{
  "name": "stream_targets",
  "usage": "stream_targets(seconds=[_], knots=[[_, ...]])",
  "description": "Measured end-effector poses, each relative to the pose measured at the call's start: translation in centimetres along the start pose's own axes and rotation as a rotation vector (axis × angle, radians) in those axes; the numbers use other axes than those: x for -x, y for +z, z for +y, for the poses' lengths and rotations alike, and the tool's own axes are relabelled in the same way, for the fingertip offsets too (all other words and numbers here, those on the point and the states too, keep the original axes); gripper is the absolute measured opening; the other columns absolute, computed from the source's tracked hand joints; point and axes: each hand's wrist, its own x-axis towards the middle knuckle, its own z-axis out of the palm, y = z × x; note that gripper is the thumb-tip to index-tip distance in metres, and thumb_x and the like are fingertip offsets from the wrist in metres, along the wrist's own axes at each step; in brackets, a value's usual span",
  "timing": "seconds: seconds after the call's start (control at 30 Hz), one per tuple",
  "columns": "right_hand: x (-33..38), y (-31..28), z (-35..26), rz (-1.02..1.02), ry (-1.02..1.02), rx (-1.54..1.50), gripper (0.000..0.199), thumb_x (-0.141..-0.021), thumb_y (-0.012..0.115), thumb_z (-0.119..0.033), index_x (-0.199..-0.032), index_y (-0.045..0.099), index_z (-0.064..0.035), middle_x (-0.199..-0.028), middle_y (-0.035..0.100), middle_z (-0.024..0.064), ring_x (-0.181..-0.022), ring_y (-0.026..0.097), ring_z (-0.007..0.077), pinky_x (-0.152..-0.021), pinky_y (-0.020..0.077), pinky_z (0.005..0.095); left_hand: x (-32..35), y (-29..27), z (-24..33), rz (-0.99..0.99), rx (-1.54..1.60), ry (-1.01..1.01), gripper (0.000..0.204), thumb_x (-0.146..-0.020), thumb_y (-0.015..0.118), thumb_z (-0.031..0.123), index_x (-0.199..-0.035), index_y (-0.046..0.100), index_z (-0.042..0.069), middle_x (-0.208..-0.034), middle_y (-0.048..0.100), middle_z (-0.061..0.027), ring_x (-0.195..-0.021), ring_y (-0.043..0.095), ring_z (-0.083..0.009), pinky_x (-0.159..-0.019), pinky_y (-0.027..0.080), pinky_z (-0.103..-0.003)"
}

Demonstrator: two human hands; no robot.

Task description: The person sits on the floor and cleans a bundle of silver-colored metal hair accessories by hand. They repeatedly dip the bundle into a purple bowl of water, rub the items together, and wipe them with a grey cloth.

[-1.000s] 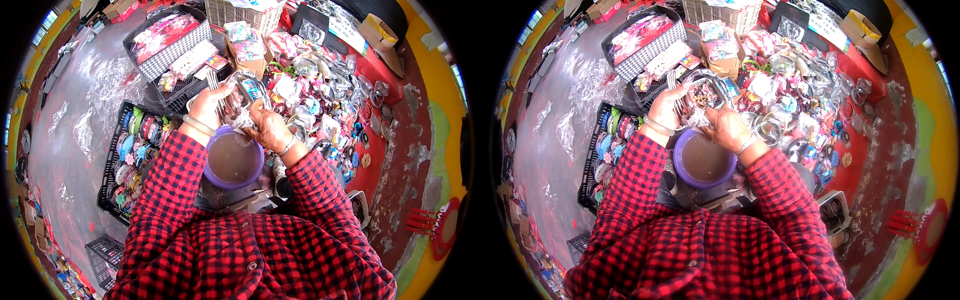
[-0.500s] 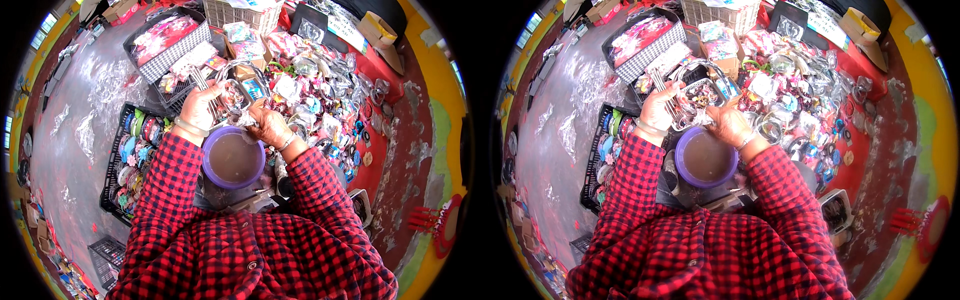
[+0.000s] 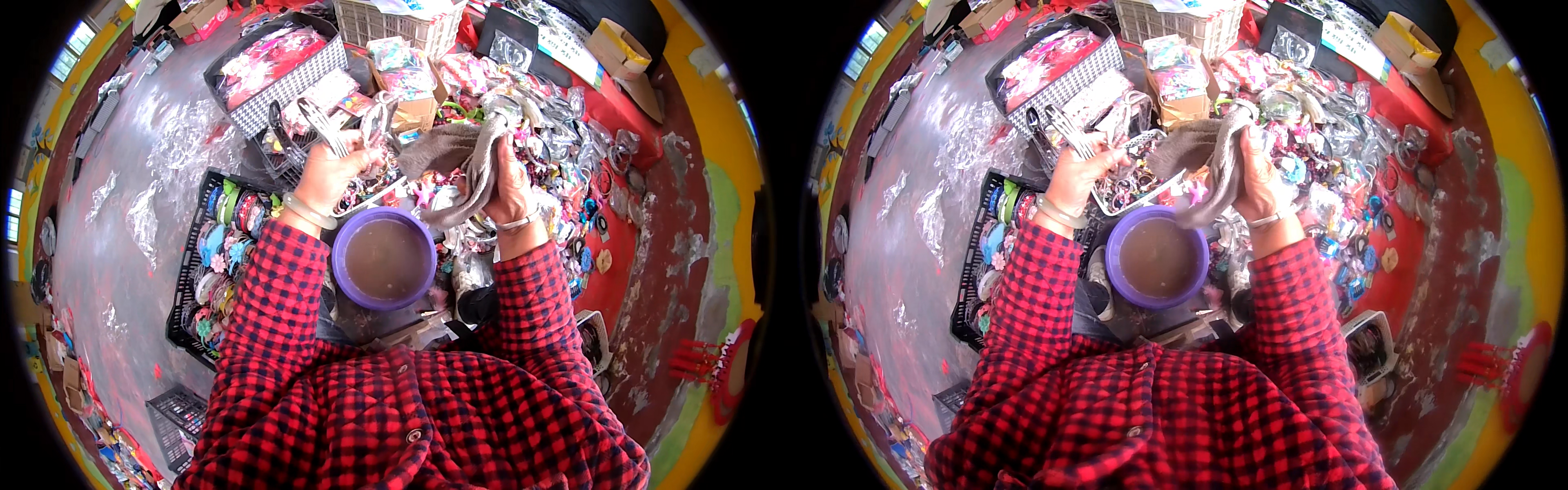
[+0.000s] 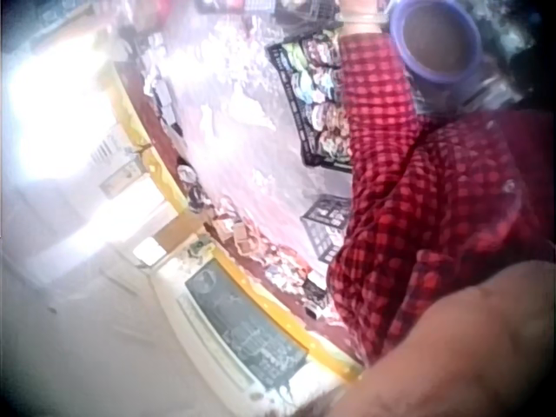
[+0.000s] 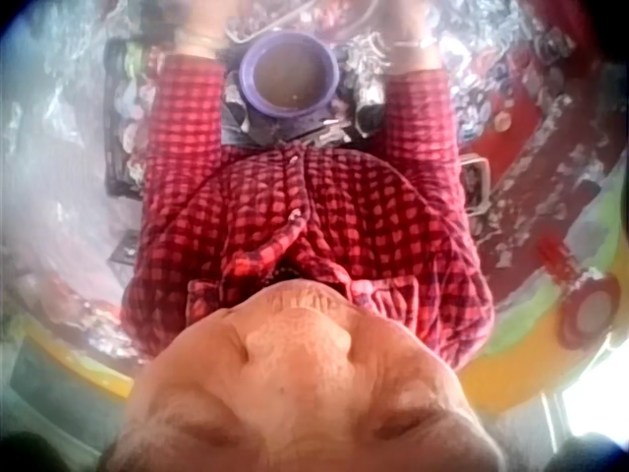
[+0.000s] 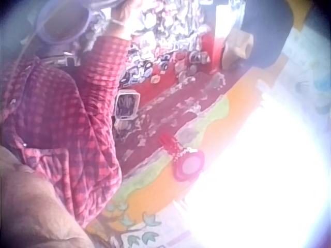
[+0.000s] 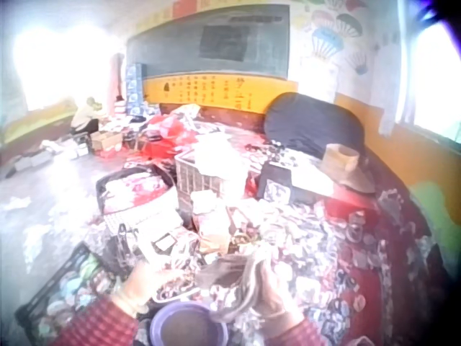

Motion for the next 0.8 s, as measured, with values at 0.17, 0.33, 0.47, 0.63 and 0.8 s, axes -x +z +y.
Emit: stream_targets(seconds=[0.17, 0.33, 0.47, 0.63, 0.8], knots=[[0.3, 1.8, -0.4, 0.106, -0.201, 0.002, 0.049, -0.086, 0.047, -0.050, -0.105, 0.052, -0.0055, -0.084, 0.060, 0.0097, -0.067, 0.059, 0.0231, -0.058, 0.0517, 0.0373, 0.0, 2.4, -0.9, -0.060, 0.010, -0.022, 0.004, -0.081, 0.057, -0.001, -0.084, 0.059, -0.002, -0.075, 0.061, -0.0038, -0.068, 0.056, -0.0070, -0.061, 0.045, -0.021], [-0.2, 2.5, 2.7, -0.015, -0.555, 0.872, 0.036, -0.092, 0.042, -0.030, -0.112, 0.053, -0.0013, -0.105, 0.056, 0.0122, -0.098, 0.053, 0.0253, -0.083, 0.0424, 0.0342, 0.7, 4.4, -2.0, -0.242, -0.183, -0.038, 0.005, -0.077, 0.061, 0.000, -0.082, 0.061, -0.001, -0.072, 0.061, -0.0027, -0.068, 0.055, -0.0072, -0.059, 0.044, -0.024], [-0.1, 3.4, 4.7, -0.138, -0.982, 1.461, 0.037, -0.084, 0.052, -0.021, -0.118, 0.051, -0.0077, -0.125, 0.045, 0.0122, -0.125, 0.032, 0.0354, -0.102, 0.0209, 0.0510, 1.1, 5.7, -1.4, -0.033, -0.134, 0.196, 0.018, -0.076, 0.063, 0.004, -0.093, 0.062, 0.001, -0.086, 0.064, -0.0039, -0.081, 0.058, -0.0097, -0.072, 0.047, -0.026], [0.4, 4.1, 4.5, -0.112, -1.027, 1.477, 0.027, -0.082, 0.052, -0.018, -0.105, 0.055, -0.0046, -0.113, 0.052, 0.0143, -0.114, 0.043, 0.0342, -0.100, 0.0243, 0.0517, 1.2, 4.5, -1.5, -0.203, -0.131, 0.124, 0.022, -0.076, 0.064, 0.003, -0.097, 0.060, 0.001, -0.090, 0.062, -0.0033, -0.082, 0.056, -0.0096, -0.073, 0.046, -0.026], [-1.4, 1.7, 3.4, 0.208, -0.502, 1.159, 0.032, -0.093, 0.039, -0.024, -0.095, 0.060, -0.0007, -0.080, 0.059, 0.0071, -0.074, 0.053, 0.0145, -0.069, 0.0412, 0.0273, 1.8, 4.7, -0.8, -0.337, -0.057, -0.024, 0.004, -0.077, 0.062, 0.000, -0.081, 0.063, 0.000, -0.073, 0.061, -0.0004, -0.067, 0.053, -0.0066, -0.061, 0.044, -0.024]])
